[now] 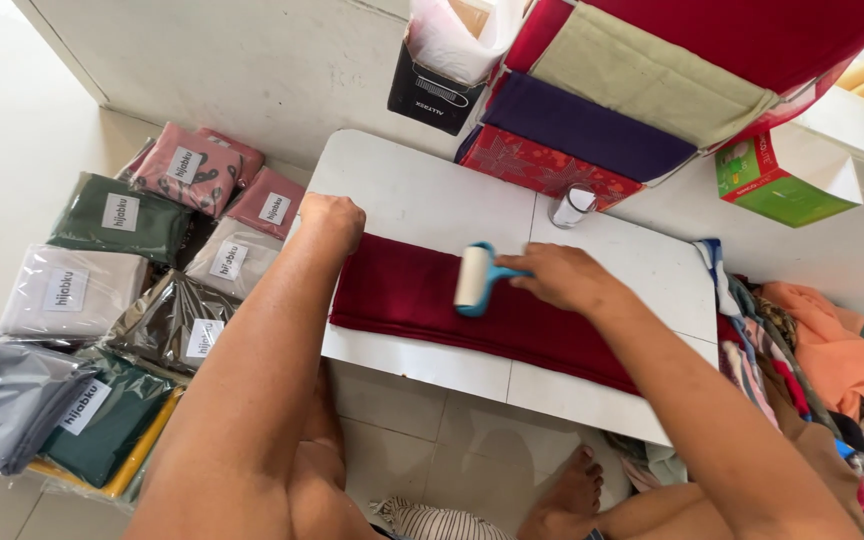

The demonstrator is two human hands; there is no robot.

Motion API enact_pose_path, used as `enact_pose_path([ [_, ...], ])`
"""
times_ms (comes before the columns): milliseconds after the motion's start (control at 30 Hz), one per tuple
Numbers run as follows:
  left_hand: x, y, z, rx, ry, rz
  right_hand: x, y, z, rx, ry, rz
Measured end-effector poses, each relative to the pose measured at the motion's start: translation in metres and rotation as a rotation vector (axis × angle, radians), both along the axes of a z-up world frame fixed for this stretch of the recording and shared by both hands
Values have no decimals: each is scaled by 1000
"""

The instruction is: A person uses a lint roller to clean a maroon garment on a small table and then folds it.

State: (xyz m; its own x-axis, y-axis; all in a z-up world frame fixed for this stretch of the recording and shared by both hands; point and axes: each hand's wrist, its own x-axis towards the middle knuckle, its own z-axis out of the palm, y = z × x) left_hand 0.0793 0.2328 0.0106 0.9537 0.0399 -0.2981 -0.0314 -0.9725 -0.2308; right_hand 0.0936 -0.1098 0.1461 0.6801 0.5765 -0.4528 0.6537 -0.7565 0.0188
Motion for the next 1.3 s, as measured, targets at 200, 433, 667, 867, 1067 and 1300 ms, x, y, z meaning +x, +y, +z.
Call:
enact_pose_path([
  [200,3,11,-36,26,-141,-17,2,110,-26,148,11,92],
  [433,-2,14,1,-200,-92,-85,-6,134,-53,243,-16,110],
  [667,-26,-2,6,-286,105,-152,-15,64,-60,512,210,17],
  [867,-53,-12,7,-85,119,-265,-8,-53,-28,460,286,-146],
  [1067,-75,-18,44,-64,181,-368,2,-188,-7,333,229,-353],
  [1300,-95,-18,57,-154,294,-331,-14,-278,-6,192,115,-667],
])
